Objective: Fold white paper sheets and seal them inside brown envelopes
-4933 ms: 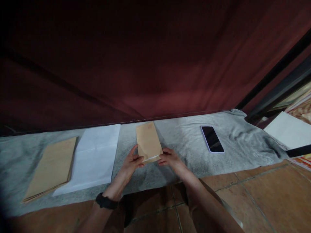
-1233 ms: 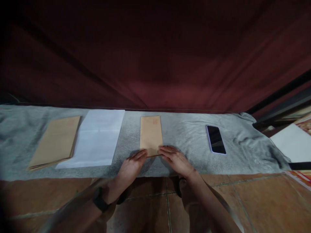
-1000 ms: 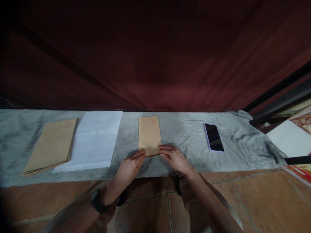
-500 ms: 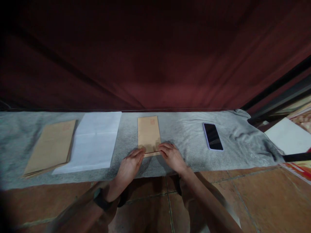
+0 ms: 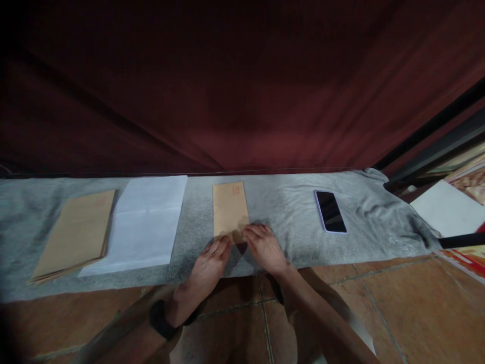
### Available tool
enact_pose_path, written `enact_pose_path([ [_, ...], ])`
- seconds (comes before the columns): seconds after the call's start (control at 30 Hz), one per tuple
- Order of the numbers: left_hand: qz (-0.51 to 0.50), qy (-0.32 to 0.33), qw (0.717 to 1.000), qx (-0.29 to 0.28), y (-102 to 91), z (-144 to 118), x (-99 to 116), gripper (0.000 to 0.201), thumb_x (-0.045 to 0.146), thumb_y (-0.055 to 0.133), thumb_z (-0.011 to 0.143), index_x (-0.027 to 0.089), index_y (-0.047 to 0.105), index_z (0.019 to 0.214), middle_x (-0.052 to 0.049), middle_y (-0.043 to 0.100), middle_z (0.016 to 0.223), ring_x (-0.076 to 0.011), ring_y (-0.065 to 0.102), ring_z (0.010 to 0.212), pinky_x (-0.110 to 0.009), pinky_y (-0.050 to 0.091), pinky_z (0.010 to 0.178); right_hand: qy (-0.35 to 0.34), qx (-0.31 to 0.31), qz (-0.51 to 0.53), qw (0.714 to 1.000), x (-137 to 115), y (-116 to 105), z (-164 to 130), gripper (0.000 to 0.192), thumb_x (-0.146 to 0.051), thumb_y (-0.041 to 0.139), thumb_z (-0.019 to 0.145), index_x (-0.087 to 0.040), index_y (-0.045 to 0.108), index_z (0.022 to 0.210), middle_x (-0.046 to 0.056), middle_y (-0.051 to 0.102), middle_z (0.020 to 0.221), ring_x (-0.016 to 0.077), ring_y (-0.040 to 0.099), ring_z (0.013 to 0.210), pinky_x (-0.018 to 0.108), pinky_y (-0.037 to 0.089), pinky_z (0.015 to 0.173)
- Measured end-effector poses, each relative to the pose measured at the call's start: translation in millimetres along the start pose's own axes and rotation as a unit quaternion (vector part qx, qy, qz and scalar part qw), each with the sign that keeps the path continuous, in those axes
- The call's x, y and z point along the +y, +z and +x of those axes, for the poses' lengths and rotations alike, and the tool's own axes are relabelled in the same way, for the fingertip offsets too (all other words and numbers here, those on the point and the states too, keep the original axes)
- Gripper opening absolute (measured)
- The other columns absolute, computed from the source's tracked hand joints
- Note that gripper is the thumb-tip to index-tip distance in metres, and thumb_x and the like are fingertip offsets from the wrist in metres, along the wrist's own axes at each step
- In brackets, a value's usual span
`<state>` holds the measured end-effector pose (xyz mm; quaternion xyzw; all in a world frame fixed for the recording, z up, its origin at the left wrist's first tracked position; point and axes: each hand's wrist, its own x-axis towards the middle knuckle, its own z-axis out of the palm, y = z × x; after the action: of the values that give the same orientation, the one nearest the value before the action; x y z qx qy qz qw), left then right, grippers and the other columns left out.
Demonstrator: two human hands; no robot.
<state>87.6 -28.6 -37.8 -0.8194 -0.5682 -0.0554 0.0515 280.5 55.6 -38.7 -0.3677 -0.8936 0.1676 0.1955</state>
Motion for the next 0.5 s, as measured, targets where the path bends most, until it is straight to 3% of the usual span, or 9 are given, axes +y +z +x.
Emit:
enact_pose_path([
  [0.13, 0.025, -0.014, 1.0, -0.001, 7.4, -6, 10, 0.045, 0.0, 0.046, 0.085, 0.008, 0.067, 0.124, -0.019, 0.063, 0.135, -0.0268, 0.059, 0.126, -0.038, 0.054, 0.1, -0.051, -0.025, 0.025, 0.998, -29, 14, -11, 0.05, -0.026, 0.04, 0.103, -0.02, 0.041, 0.153, 0.009, 0.054, 0.149, 0.0213, 0.049, 0.138, 0.041, 0.042, 0.117],
  [0.23, 0.025, -0.034, 0.999, -0.001, 10.4, -10, 17, 0.045, 0.002, 0.048, 0.085, 0.007, 0.068, 0.125, -0.021, 0.061, 0.138, -0.0283, 0.055, 0.132, -0.039, 0.052, 0.104, -0.055, -0.04, 0.015, 0.998, -40, 24, -19, 0.057, -0.025, 0.034, 0.104, -0.016, 0.025, 0.159, 0.009, 0.04, 0.159, 0.0191, 0.036, 0.147, 0.04, 0.037, 0.122],
  [0.5, 0.032, -0.061, 0.998, 0.0, 7.2, -18, 25, 0.05, 0.006, 0.046, 0.089, -0.001, 0.056, 0.137, -0.025, 0.052, 0.146, -0.0312, 0.049, 0.139, -0.042, 0.045, 0.112, -0.078, -0.024, -0.073, 0.994, -24, 28, -30, 0.066, -0.035, 0.043, 0.102, -0.012, 0.02, 0.16, 0.013, 0.03, 0.163, 0.0231, 0.027, 0.151, 0.045, 0.031, 0.124],
])
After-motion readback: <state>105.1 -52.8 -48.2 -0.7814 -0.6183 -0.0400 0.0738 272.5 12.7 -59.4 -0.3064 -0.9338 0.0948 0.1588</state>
